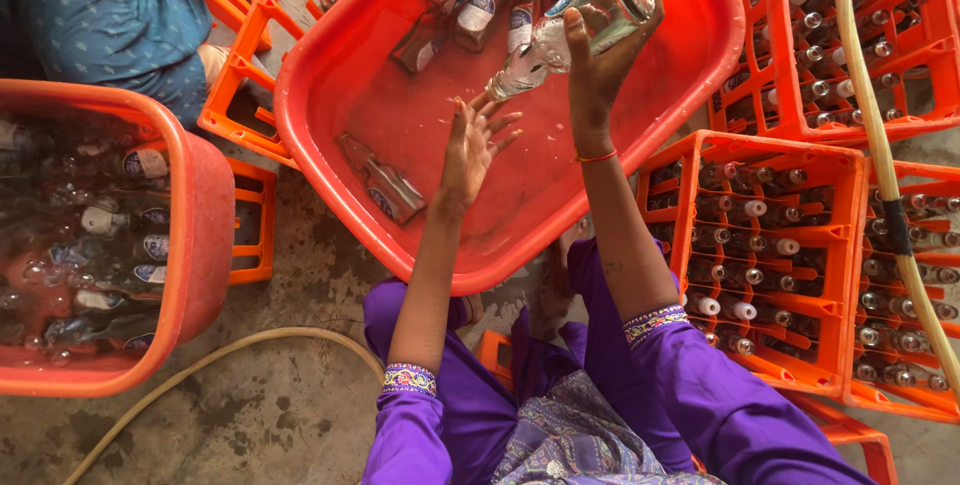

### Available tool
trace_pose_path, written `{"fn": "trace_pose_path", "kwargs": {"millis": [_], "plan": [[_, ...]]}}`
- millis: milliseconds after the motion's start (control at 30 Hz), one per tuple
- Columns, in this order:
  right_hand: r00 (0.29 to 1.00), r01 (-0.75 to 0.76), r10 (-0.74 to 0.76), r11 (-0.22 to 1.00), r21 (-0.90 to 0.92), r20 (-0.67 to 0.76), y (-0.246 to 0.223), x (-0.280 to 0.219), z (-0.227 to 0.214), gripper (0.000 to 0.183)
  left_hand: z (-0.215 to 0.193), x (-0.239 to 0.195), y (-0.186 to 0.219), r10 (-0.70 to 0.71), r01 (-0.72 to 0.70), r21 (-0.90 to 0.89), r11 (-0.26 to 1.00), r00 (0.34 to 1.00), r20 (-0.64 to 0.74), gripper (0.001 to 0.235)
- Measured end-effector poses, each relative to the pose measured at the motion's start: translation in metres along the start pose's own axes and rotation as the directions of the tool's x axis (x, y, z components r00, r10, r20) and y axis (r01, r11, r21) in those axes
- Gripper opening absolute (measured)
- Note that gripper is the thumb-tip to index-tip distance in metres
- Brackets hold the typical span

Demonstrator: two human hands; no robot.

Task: The person sits on the floor and washes glass bottles by hand. They repeatedly pick up bottles from a red tub filled with water, rinse them, and place them into orange crates.

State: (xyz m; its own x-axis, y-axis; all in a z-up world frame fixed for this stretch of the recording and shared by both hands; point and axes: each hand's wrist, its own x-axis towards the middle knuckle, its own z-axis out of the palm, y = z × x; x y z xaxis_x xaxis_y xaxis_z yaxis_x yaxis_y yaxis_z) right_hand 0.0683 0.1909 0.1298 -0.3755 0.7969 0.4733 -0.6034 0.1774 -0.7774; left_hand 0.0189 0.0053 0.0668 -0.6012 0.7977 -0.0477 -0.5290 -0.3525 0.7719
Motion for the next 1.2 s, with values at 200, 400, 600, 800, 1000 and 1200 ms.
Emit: {"fn": "trace_pose_path", "kwargs": {"millis": [200, 400, 600, 800, 1000, 1200], "plan": [[1.000, 0.022, -0.022, 1.000, -0.019, -0.003, 0.004, 0.000, -0.003, 0.085, 0.006, -0.001, 0.000, 0.010, -0.010, 0.007, 1.000, 1.000, 0.003, 0.087], [0.999, 0.033, -0.034, 0.999, -0.043, -0.023, 0.006, 0.001, -0.004, 0.085, 0.006, -0.003, -0.001, 0.006, -0.005, -0.029, 1.000, 0.999, 0.048, 0.087], [0.999, 0.022, -0.022, 1.000, 0.001, -0.025, 0.006, 0.001, -0.005, 0.081, 0.008, -0.006, 0.005, -0.003, 0.006, -0.038, 0.999, 0.998, 0.062, 0.089], [0.997, -0.018, 0.020, 1.000, 0.026, -0.069, 0.000, 0.001, 0.000, 0.085, 0.008, -0.005, 0.004, -0.013, 0.015, -0.016, 1.000, 0.996, 0.093, 0.088], [0.999, -0.013, 0.013, 1.000, 0.013, -0.034, -0.005, -0.002, 0.000, 0.084, 0.003, -0.001, 0.000, -0.005, 0.001, 0.065, 0.998, 0.998, 0.056, 0.092], [1.000, -0.006, 0.007, 0.999, 0.040, -0.019, -0.004, -0.002, 0.001, 0.084, 0.003, 0.000, -0.002, -0.036, 0.037, -0.011, 0.999, 0.996, 0.083, 0.095]]}}
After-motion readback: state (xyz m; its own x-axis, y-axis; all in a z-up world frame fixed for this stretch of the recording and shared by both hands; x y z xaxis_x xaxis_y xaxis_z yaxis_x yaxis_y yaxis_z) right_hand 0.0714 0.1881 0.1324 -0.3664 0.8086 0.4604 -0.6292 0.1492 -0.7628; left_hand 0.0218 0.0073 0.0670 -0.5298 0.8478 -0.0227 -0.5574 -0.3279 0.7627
